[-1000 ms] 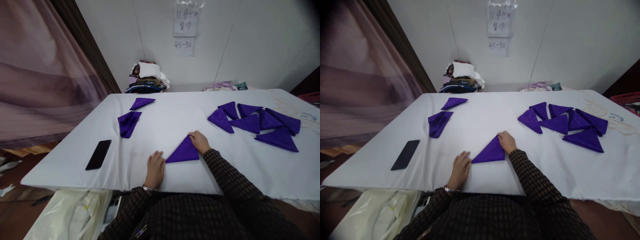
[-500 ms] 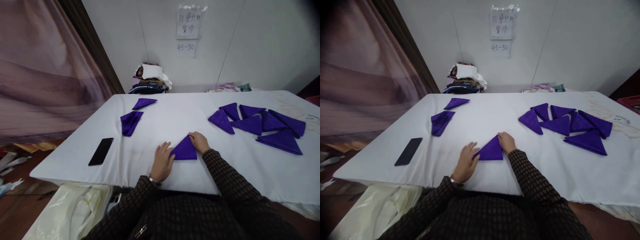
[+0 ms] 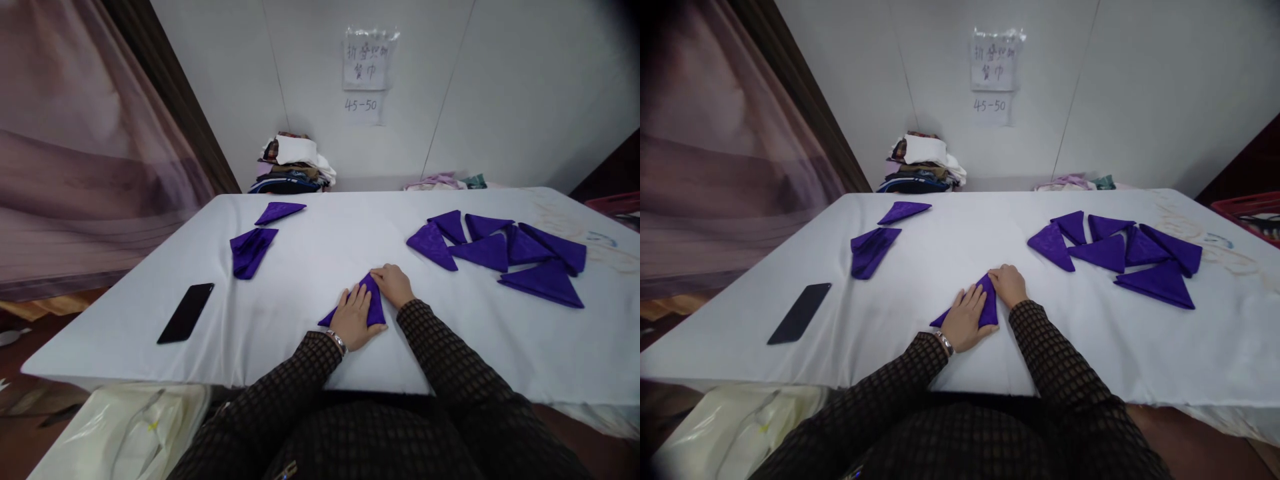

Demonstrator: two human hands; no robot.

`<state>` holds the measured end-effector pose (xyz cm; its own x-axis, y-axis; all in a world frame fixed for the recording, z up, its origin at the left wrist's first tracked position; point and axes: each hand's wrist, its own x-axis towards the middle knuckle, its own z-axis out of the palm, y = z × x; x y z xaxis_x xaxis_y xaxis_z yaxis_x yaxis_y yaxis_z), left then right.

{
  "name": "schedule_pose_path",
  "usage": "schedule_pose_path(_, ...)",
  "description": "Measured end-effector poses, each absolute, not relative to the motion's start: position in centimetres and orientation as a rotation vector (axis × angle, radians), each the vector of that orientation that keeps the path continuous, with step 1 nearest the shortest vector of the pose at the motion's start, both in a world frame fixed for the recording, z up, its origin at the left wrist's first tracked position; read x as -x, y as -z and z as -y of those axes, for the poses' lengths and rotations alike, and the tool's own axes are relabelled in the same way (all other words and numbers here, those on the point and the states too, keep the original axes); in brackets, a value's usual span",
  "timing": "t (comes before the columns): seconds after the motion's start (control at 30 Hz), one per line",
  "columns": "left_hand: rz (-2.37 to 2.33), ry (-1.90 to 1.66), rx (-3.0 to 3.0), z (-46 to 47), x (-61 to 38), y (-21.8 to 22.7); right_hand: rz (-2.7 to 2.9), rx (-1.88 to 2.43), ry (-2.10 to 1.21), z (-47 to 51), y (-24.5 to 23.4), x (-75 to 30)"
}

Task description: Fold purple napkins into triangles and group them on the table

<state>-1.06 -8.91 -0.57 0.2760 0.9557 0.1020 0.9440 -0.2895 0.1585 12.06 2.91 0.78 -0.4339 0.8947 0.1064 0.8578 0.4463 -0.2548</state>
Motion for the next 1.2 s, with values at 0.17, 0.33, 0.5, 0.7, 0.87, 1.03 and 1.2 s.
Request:
schedule_pose_path(0.17, -1.838, -0.253, -2.473, 8.9, 0.9, 0.3, 2.446, 1.579, -0.158, -3.1, -0.8, -12.0)
schedule_pose_path(0.33, -1.844, -0.235, -2.442, 8.8, 0.8, 0.3, 2.32, 1.588, -0.232, -4.0, -0.6, -12.5)
schedule_pose_path(0.5, -1.841, -0.251, -2.438, 8.8, 0.9, 0.3, 2.224, 1.537, -0.282, -2.7, -0.9, -13.4)
schedule_pose_path(0.7, -1.819, -0.306, -2.506, 9.0, 0.6, 0.2, 2.561, 1.022, -0.403, 3.6, -2.3, -11.6)
schedule_pose_path(0.87, -1.803, -0.311, -2.496, 8.9, 0.6, 0.0, 2.699, 1.06, -0.517, 3.1, -2.1, -10.5)
schedule_pose_path(1.03, -1.804, -0.293, -2.415, 8.8, 0.8, 0.3, 2.704, 1.177, -0.571, 0.3, -1.0, -10.9)
schedule_pose_path(1.2, -1.796, -0.32, -2.448, 8.8, 0.9, 0.4, 2.703, 1.236, -0.51, -1.3, -0.5, -11.0)
